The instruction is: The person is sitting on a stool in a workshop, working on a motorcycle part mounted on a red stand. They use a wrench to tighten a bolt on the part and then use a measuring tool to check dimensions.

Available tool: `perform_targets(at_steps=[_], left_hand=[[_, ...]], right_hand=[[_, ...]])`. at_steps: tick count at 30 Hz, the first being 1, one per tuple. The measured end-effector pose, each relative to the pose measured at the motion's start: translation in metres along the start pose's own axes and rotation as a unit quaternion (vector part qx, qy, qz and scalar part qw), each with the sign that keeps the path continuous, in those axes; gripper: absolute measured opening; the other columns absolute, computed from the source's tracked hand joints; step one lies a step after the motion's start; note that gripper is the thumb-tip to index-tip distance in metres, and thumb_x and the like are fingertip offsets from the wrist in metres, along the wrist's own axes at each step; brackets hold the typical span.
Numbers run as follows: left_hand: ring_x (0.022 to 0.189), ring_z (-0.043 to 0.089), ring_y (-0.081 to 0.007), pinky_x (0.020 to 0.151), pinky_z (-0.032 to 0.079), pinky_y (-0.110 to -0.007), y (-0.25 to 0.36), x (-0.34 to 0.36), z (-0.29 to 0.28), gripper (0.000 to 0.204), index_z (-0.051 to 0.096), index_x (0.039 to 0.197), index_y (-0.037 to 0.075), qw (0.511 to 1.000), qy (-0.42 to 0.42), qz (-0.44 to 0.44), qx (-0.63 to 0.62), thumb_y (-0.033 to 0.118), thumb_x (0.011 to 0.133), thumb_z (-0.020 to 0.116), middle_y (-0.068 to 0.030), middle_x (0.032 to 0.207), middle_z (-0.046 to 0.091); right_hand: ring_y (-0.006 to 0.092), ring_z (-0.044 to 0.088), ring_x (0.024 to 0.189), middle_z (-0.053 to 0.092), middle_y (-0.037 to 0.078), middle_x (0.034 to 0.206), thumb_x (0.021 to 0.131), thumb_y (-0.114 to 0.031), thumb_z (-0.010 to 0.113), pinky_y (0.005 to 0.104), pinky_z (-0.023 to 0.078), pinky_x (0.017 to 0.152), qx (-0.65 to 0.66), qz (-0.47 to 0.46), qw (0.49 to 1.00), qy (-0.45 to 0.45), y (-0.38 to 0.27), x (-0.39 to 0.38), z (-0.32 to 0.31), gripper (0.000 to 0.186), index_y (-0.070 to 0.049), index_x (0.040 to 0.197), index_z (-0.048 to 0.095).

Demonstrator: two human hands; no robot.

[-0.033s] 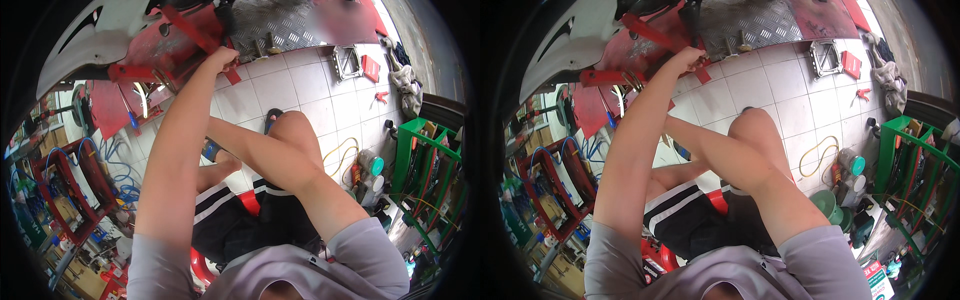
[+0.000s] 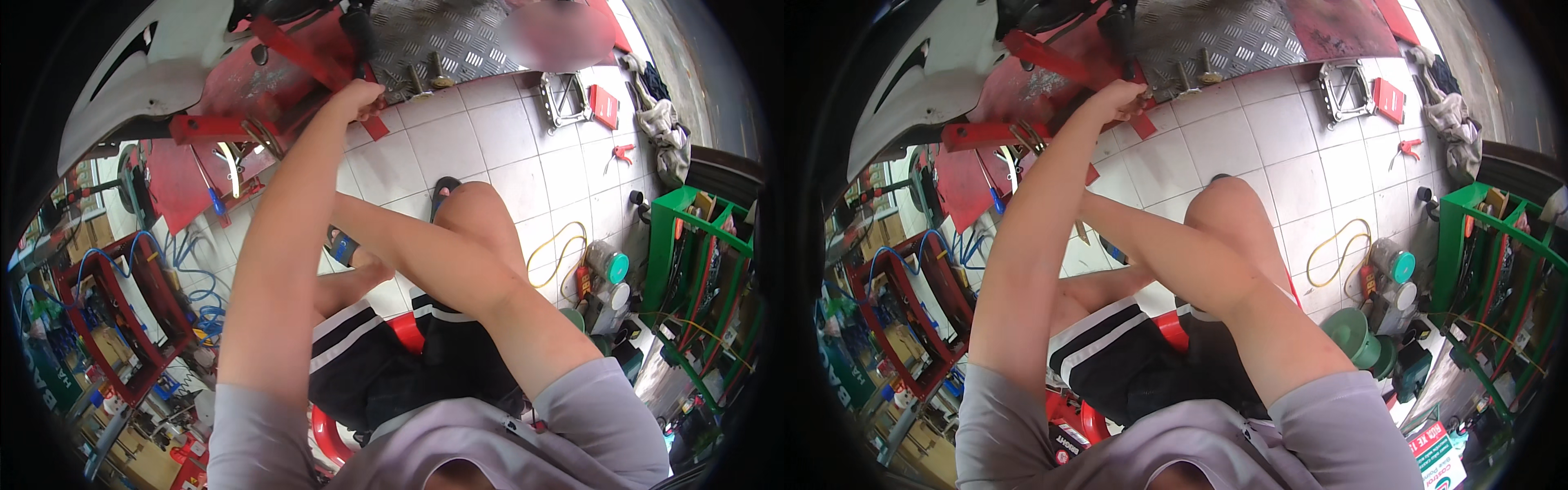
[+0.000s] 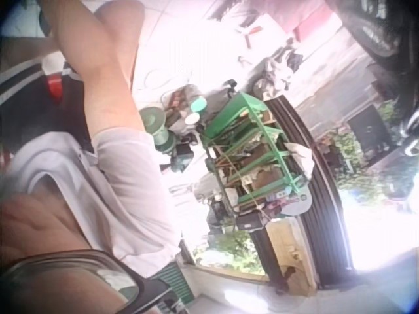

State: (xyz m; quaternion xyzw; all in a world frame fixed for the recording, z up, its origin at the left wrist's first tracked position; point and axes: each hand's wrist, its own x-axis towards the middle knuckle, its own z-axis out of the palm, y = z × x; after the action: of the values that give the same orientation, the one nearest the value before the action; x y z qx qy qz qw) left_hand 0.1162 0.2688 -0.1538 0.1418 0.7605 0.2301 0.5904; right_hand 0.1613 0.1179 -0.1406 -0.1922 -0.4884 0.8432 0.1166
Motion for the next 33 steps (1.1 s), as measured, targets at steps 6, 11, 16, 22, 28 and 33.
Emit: perform_targets(at_steps=[6, 11, 16, 22, 28, 33], left_hand=[[0.077, 0.062, -0.0109, 0.066, 0.046, -0.026, -0.002, -0.084, -0.042, 0.033, 0.063, 0.111, 0.005, 0.957, 0.004, 0.205, 0.207, 0.032, 0.096, 0.052, -0.0023, 0.095, 0.067], [0.077, 0.061, -0.0126, 0.065, 0.048, -0.027, -0.06, -0.182, -0.057, 0.03, 0.06, 0.114, 0.001, 0.923, 0.244, 0.291, -0.057, 0.024, 0.097, 0.051, -0.0056, 0.09, 0.065], [0.091, 0.062, -0.0209, 0.079, 0.053, -0.037, -0.145, -0.191, -0.06, 0.033, 0.049, 0.124, 0.003, 0.908, 0.218, 0.131, -0.333, 0.026, 0.101, 0.042, -0.0109, 0.109, 0.059], [0.094, 0.061, -0.0204, 0.081, 0.054, -0.038, -0.118, -0.197, -0.047, 0.03, 0.051, 0.12, 0.001, 0.912, 0.175, 0.17, -0.33, 0.011, 0.095, 0.038, -0.0117, 0.103, 0.06], [0.09, 0.059, -0.0177, 0.076, 0.051, -0.035, -0.127, -0.199, -0.044, 0.028, 0.055, 0.115, 0.002, 0.863, 0.145, 0.181, -0.449, 0.004, 0.091, 0.042, -0.009, 0.101, 0.06], [0.087, 0.058, -0.015, 0.073, 0.048, -0.03, -0.125, -0.198, -0.037, 0.029, 0.055, 0.114, 0.002, 0.829, 0.154, 0.191, -0.503, 0.0, 0.088, 0.043, -0.0076, 0.1, 0.059]], right_hand=[[0.0201, 0.066, 0.081, 0.064, 0.013, 0.095, 0.088, -0.023, 0.06, 0.0332, 0.053, 0.063, -0.161, 0.008, 0.98, 0.119, -0.034, -0.019, 0.011, 0.033, -0.005, 0.115, 0.051], [0.029, 0.068, 0.066, 0.067, 0.021, 0.091, 0.088, -0.02, 0.055, 0.0367, 0.053, 0.051, 0.031, 0.191, 0.966, 0.174, -0.077, -0.023, -0.018, 0.034, 0.0, 0.116, 0.05], [0.0396, 0.064, 0.096, 0.067, 0.024, 0.097, 0.084, -0.024, 0.061, 0.0435, 0.05, 0.087, -0.25, 0.07, 0.948, 0.185, -0.062, -0.004, -0.017, 0.03, 0.001, 0.101, 0.064], [0.0311, 0.069, 0.082, 0.069, 0.017, 0.085, 0.081, -0.022, 0.067, 0.0385, 0.053, 0.076, -0.35, 0.05, 0.929, 0.106, -0.068, -0.002, -0.031, 0.025, -0.008, 0.101, 0.068], [0.0247, 0.068, 0.074, 0.07, 0.013, 0.083, 0.083, -0.017, 0.067, 0.0356, 0.052, 0.069, -0.421, 0.008, 0.905, 0.053, -0.075, -0.002, -0.032, 0.019, -0.01, 0.101, 0.068], [0.0166, 0.064, 0.073, 0.069, 0.01, 0.084, 0.082, -0.009, 0.065, 0.0315, 0.051, 0.065, -0.255, 0.011, 0.967, 0.006, -0.071, 0.0, -0.038, 0.021, -0.004, 0.103, 0.064]])
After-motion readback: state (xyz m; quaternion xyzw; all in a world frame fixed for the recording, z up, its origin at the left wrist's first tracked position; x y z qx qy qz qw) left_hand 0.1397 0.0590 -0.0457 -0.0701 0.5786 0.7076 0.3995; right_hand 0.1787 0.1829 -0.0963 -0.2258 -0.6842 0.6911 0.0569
